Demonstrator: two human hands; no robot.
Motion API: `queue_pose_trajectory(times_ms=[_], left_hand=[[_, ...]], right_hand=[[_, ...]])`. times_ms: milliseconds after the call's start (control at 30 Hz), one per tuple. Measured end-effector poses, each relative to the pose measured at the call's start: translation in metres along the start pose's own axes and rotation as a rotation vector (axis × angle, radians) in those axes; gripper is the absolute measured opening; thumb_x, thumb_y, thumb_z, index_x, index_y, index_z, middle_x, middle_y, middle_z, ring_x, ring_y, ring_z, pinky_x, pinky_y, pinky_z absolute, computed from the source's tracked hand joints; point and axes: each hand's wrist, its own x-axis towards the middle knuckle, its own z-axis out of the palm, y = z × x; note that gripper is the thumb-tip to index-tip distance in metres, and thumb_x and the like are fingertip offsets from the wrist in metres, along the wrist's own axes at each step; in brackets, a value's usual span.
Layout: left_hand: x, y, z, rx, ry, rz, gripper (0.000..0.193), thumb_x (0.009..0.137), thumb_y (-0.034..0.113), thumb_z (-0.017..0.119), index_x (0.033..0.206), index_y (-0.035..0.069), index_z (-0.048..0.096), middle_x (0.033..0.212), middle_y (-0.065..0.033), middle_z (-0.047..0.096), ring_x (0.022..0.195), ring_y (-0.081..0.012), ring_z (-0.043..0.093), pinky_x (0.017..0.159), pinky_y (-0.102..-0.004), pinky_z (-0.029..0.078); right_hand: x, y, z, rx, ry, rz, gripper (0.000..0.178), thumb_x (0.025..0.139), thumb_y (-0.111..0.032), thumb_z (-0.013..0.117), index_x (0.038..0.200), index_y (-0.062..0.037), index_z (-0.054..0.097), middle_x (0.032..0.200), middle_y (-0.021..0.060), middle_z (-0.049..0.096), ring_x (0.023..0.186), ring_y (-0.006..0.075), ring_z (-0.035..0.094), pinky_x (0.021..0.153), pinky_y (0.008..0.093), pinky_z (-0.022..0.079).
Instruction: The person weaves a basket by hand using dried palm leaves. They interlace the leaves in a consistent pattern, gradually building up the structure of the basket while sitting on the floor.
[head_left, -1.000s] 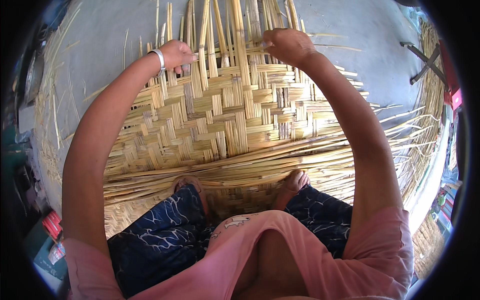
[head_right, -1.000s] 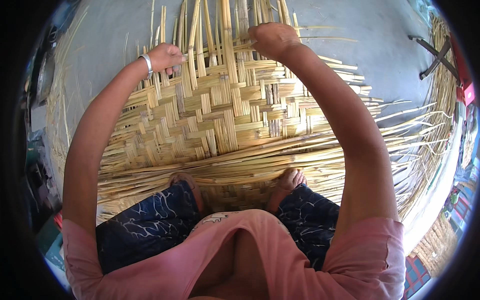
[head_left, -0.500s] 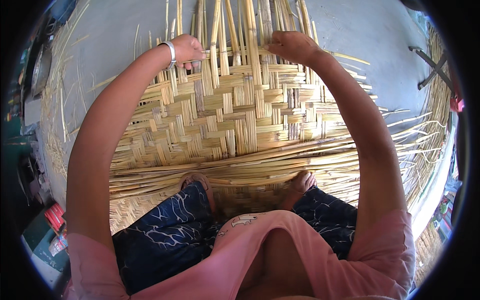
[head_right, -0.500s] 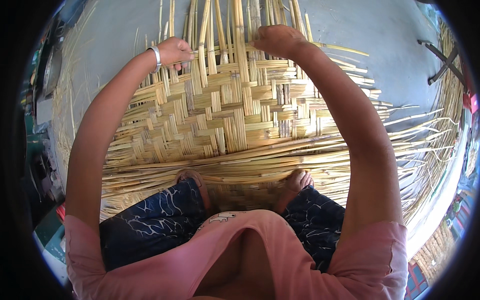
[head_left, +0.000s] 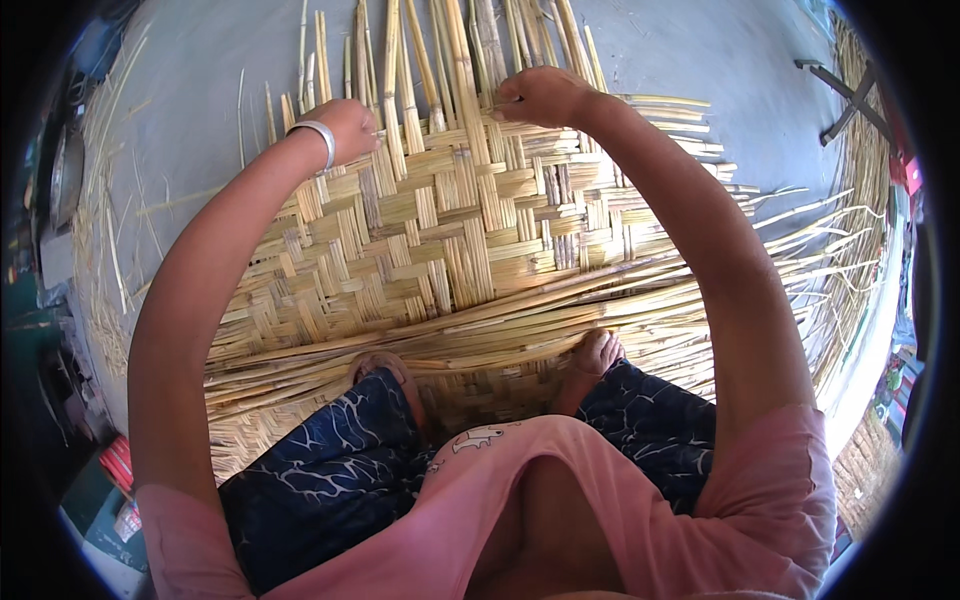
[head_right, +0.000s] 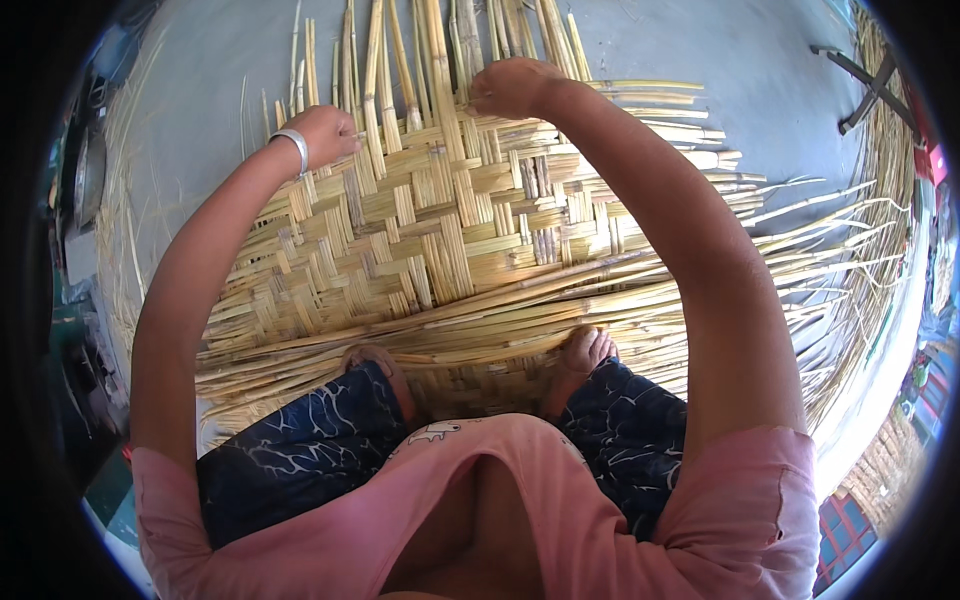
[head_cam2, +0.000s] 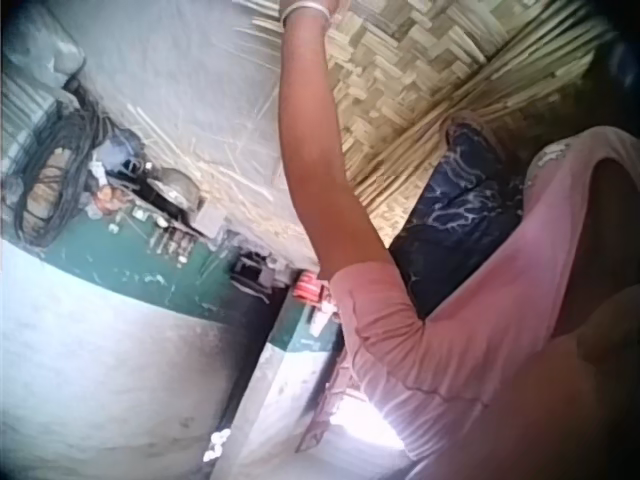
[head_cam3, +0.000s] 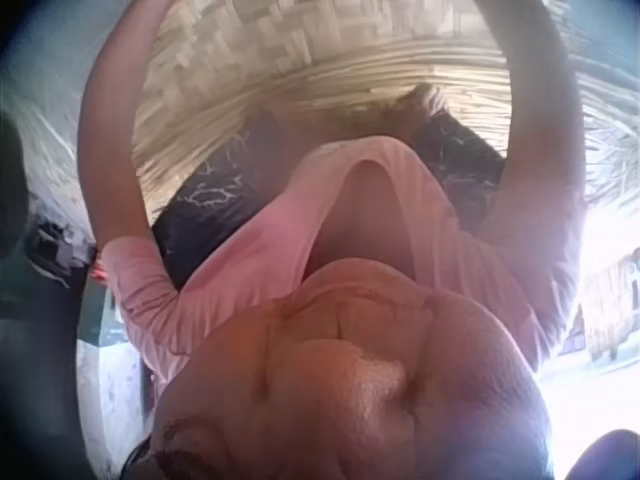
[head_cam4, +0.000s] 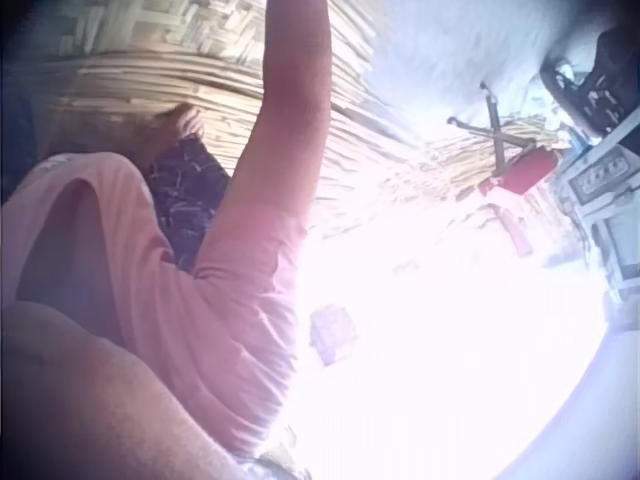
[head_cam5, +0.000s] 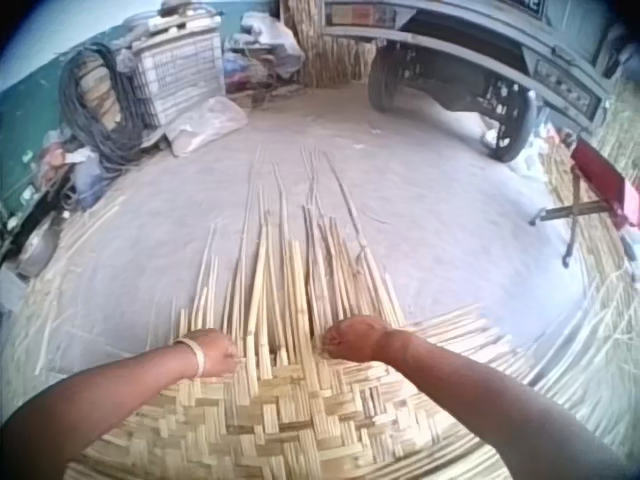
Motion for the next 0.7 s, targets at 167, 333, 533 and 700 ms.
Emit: queue_pose_trajectory(times_ms=[167,333,533,700], left_hand=[[-0.004,0.049,-0.013,0.322,0.218,0.099,0.021,0.082,0.022,0.06,0.087,0.003,0.064,0.086,-0.0163,0.061,0.079,-0.0321,0.06,0.076,-0.0413,0.049],[0.036,0.104,-0.006,-0.157,0.393,0.331,0.023,0.083,0.018,0.061,0.099,0.002,0.063,0.09,-0.0139,0.062,0.082,-0.0283,0.061,0.079,-0.0374,0.048],[0.071,0.135,0.002,-0.34,0.037,0.219,0.032,0.081,0.023,0.066,0.104,0.001,0.063,0.087,-0.0117,0.065,0.071,-0.0253,0.06,0.072,-0.0336,0.049],[0.071,0.135,0.009,-0.287,0.259,0.182,0.029,0.077,0.029,0.07,0.075,0.001,0.065,0.063,-0.0143,0.058,0.056,-0.0222,0.052,0.058,-0.0335,0.044]], right_hand=[[-0.009,0.015,-0.032,0.05,-0.155,0.04,0.03,0.082,-0.033,0.059,0.101,-0.0104,0.065,0.097,0.0091,0.065,0.093,0.0252,0.062,0.085,0.0391,0.047],[-0.016,0.023,-0.05,0.023,-0.261,0.048,0.025,0.08,-0.026,0.064,0.095,-0.0057,0.064,0.089,0.011,0.064,0.087,0.0242,0.061,0.078,0.0369,0.047],[-0.037,0.016,-0.057,-0.004,-0.201,0.017,0.02,0.079,-0.022,0.064,0.09,-0.0061,0.061,0.079,0.0091,0.063,0.077,0.0231,0.062,0.07,0.0358,0.047],[-0.044,0.014,-0.049,-0.103,0.068,0.004,0.011,0.082,-0.015,0.061,0.091,-0.0082,0.06,0.084,0.0081,0.063,0.08,0.0238,0.062,0.075,0.0364,0.049]])
